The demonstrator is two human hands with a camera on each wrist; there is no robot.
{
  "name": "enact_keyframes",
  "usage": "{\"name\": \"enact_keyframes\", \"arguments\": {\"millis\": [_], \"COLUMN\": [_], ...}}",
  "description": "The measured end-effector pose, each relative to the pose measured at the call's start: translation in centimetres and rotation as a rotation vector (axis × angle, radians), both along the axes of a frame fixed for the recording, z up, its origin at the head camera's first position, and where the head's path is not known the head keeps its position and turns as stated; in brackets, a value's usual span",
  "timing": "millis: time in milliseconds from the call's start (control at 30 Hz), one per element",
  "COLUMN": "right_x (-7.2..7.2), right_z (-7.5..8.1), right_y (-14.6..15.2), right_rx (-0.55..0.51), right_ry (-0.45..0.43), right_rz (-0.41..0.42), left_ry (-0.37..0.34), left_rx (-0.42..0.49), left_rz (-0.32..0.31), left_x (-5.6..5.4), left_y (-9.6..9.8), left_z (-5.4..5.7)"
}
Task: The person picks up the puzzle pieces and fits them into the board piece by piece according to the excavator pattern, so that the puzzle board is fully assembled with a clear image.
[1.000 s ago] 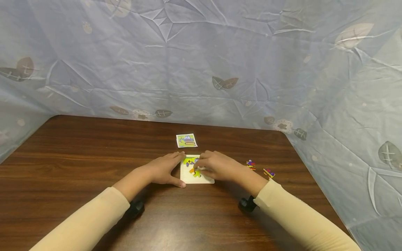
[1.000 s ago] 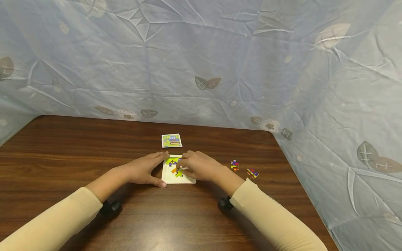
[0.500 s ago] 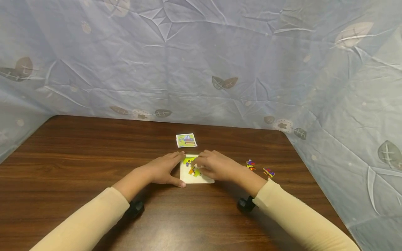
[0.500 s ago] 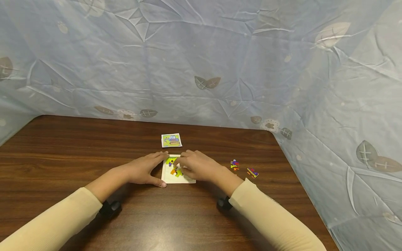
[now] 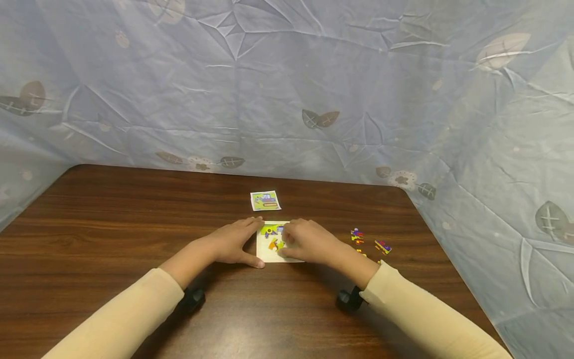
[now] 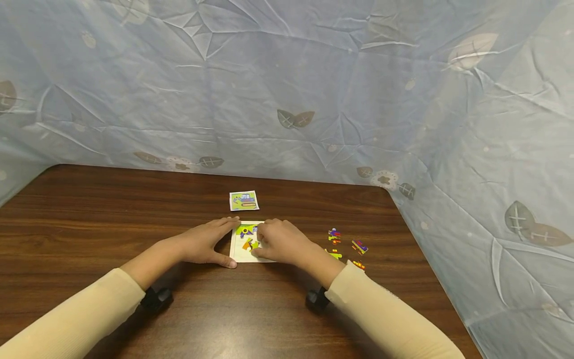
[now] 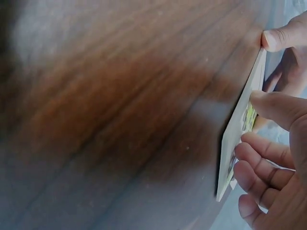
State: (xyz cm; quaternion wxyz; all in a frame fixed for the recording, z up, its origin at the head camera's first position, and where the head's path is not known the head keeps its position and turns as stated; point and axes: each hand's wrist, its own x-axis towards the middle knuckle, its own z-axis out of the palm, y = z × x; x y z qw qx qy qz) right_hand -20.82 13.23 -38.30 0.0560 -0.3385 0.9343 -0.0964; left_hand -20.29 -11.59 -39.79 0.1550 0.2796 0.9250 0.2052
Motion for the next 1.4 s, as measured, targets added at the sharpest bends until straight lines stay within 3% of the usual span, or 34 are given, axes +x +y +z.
{"name": "enact_keyframes", "arguments": {"millis": [300,533,767,1400], "right_x": [0.6,0.1,-0.5,-1.6], "right_z": [-0.1,-0.1,-0.1,0.1], "right_y": [-0.6,-0.8,-0.8,-1.9], "right_rx": [0.017,0.018,0.027,0.059], "right_ry": [-0.008,-0.058,-0.014,0.02], "right_rz": [-0.01,0.085,0.197,0.255], "left_ry": [0.001,0.001,-0.001,-0.018], "left_rx": [-0.006,-0.008,-0.011,-0.01], "left_rz": [0.002,-0.001,0.005,0.0], "left_x": [0.0,0.1,0.0,0.1], "left_y": [0.0,0.0,0.0,0.1], "left_z": [0.0,0.1,-0.1,0.2]}}
